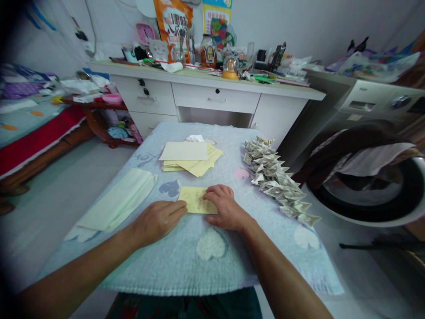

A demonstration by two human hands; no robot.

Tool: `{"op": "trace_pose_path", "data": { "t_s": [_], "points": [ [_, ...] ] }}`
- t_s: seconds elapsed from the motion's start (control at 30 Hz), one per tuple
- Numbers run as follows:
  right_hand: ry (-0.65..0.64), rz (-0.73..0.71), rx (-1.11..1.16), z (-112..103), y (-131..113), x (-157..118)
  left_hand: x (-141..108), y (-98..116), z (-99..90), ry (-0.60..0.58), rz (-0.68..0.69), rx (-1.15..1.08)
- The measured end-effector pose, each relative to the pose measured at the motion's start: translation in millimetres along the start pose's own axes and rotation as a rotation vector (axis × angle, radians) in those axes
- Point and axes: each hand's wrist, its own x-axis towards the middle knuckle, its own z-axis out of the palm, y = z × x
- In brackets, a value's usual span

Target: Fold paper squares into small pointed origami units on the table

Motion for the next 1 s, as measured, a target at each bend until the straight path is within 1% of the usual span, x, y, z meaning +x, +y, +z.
{"op": "trace_pose_path", "data": {
  "t_s": [0.17,0.23,0.3,0.4,0.47,0.57,0.67,0.73,0.87,1.0],
  "points": [
    [0.15,-0.036,0.031,1.9,-1.3,0.9,0.7,-7.1,-1.3,0.149,-0.081,0.004],
    [0.224,-0.046,0.026,3.8,-1.8,0.7,2.0,-8.9,-2.1,0.214,-0.111,-0.04],
    [0.281,-0.061,-0.01,5.6,-3.2,0.0,4.2,-8.8,-5.3,0.262,-0.16,-0.147],
    [0.325,-0.114,-0.091,8.1,-6.8,-1.1,8.7,-6.3,-13.2,0.273,-0.271,-0.365],
    [0.365,-0.186,-0.132,10.1,-9.5,-1.2,12.0,-4.5,-16.8,0.273,-0.353,-0.507],
    [0.409,-0.301,-0.163,14.0,-12.5,-0.4,17.0,-3.5,-15.4,0.355,-0.447,-0.648],
    [0.387,-0.344,-0.176,16.9,-14.6,0.0,21.5,-4.0,-7.7,0.435,-0.528,-0.728],
    [0.366,-0.355,-0.181,17.4,-16.2,-0.3,23.3,-4.4,-1.9,0.46,-0.564,-0.792],
    [0.308,-0.363,-0.178,17.0,-20.1,-1.0,23.0,-5.0,10.1,0.423,-0.577,-0.913],
    [0.169,-0.357,-0.154,19.7,-22.6,-0.4,20.1,-7.0,21.7,0.361,-0.568,-0.953]
  ]
}}
